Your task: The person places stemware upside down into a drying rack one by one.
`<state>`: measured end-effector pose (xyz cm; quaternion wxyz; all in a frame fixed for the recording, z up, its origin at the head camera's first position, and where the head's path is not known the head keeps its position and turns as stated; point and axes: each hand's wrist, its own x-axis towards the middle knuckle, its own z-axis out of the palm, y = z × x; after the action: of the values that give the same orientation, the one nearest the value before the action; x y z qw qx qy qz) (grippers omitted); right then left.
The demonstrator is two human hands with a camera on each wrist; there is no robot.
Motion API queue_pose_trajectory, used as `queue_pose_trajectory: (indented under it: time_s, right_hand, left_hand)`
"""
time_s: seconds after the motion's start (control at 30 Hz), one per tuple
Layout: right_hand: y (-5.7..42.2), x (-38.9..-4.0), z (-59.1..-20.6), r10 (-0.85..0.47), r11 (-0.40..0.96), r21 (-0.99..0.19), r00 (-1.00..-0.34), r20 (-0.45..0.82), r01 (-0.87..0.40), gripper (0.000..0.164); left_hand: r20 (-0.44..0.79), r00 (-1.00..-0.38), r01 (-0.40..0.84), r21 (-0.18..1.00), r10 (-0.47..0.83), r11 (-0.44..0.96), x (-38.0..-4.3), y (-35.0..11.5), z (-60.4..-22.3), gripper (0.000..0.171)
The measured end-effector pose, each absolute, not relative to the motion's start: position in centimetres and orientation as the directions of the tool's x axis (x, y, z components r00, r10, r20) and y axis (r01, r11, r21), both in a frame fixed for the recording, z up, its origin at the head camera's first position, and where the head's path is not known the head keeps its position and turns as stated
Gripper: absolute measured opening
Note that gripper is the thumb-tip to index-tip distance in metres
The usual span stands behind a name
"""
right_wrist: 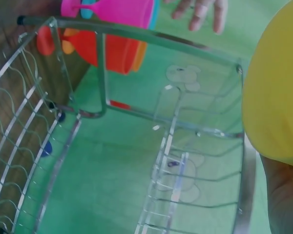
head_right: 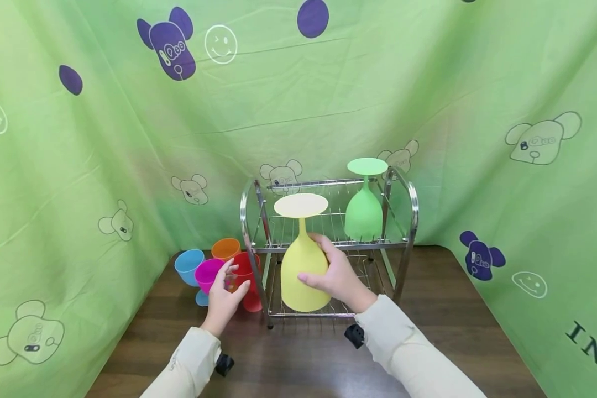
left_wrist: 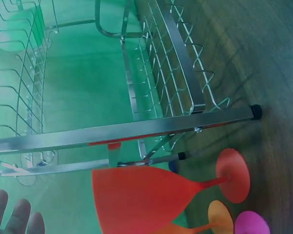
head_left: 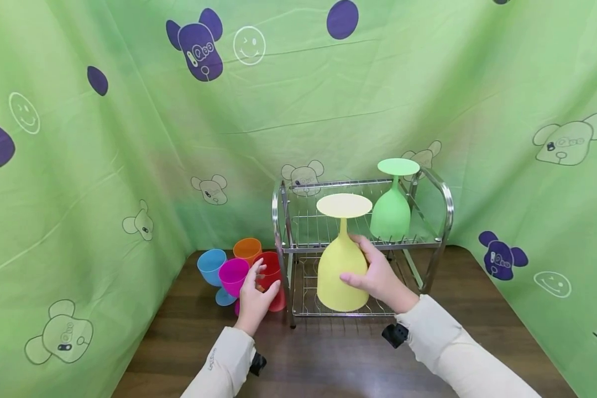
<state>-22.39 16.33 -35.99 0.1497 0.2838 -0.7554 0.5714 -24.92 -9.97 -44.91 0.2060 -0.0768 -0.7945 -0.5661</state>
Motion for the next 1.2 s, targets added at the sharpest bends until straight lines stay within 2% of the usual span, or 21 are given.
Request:
queue_pose_trajectory:
  time_s: [0.2, 0.67, 0.97, 1.2]
  right_hand:
    - [16.8, -22.9, -34.4, -0.220, 0.165, -0.785, -0.798, 0.561, -0.597, 0.070]
    - [17.2, -24.9, -32.2, -0.127, 0.254, -0.826, -0.864, 0.487, -0.502, 0.078]
    - [16.9, -27.1, -30.7, -0.056, 0.295, -0.799, -0.844, 0.533, -0.524, 0.077]
    - [16.9, -28.7, -29.9, -0.012, 0.356, -0.793, -0.851, 0.525, -0.494, 0.078]
  left_hand:
    - [0.373, -0.921, 0.327, 0.896, -0.109, 0.302, -25.7, -9.6, -45.2, 0.058]
    - [0.307, -0.943, 0.266, 0.928, -0.132, 0.261, -27.2, -9.2, -46.0, 0.055]
    - [0.272, -0.953, 0.234, 0.940, -0.130, 0.247, -27.9, -8.4, -45.8, 0.053]
    - [0.309, -0.940, 0.270, 0.933, -0.146, 0.237, -28.1, -7.8, -45.6, 0.039]
